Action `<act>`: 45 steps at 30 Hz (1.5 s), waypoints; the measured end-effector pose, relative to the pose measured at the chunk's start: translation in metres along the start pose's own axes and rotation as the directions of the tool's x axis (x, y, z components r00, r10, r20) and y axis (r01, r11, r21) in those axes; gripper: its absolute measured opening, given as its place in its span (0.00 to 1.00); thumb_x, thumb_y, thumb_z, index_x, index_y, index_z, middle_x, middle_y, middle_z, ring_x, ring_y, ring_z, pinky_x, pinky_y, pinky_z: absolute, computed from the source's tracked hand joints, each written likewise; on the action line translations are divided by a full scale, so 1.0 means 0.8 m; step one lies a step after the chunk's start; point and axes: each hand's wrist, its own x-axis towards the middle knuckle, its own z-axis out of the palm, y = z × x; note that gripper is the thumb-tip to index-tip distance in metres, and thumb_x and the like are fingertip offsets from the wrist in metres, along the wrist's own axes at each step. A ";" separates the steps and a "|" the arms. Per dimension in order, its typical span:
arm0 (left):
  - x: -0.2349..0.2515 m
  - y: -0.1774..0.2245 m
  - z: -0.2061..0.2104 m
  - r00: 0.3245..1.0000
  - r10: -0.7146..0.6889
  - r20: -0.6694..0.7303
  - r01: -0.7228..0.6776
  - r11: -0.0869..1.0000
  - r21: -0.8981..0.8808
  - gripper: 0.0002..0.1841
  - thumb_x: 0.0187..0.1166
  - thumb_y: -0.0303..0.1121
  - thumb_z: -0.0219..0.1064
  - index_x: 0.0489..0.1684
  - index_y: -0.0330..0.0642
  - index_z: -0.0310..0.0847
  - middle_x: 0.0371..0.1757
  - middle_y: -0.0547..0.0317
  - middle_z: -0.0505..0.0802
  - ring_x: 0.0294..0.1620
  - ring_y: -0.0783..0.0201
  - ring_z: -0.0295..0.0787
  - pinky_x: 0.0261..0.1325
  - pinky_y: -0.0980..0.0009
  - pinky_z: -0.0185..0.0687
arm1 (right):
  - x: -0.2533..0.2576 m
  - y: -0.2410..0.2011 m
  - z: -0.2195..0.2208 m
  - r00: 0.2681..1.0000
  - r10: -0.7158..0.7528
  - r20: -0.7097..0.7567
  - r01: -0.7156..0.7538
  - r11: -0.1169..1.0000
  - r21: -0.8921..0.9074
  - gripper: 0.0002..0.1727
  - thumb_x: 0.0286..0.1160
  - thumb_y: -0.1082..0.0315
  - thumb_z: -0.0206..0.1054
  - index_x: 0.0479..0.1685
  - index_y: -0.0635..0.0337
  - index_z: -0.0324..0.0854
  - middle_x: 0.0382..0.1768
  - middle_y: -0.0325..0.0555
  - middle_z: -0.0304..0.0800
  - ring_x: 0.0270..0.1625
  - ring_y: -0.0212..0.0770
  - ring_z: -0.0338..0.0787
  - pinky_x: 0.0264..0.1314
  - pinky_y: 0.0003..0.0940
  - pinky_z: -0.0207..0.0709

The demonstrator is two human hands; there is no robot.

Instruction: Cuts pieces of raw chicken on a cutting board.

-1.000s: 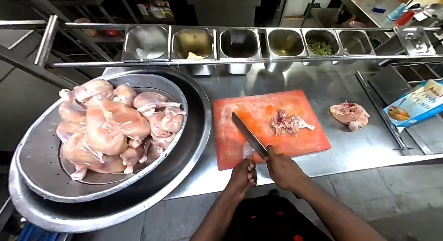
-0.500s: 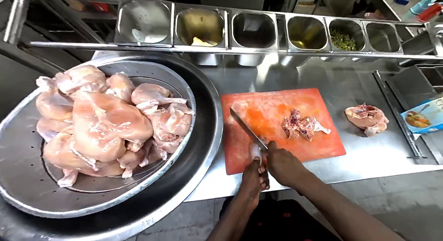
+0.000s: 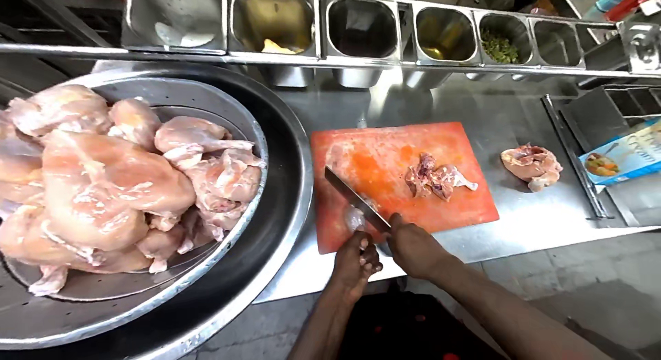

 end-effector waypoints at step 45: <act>-0.033 -0.028 -0.084 0.901 -0.039 0.432 0.150 0.962 -0.226 0.25 0.92 0.49 0.50 0.24 0.49 0.81 0.12 0.72 0.75 0.12 0.73 0.73 0.24 0.74 0.79 | 0.029 0.007 -0.021 0.981 -0.168 -0.098 0.188 0.952 0.242 0.21 0.95 0.52 0.49 0.73 0.56 0.66 0.31 0.54 0.86 0.29 0.54 0.91 0.33 0.53 0.87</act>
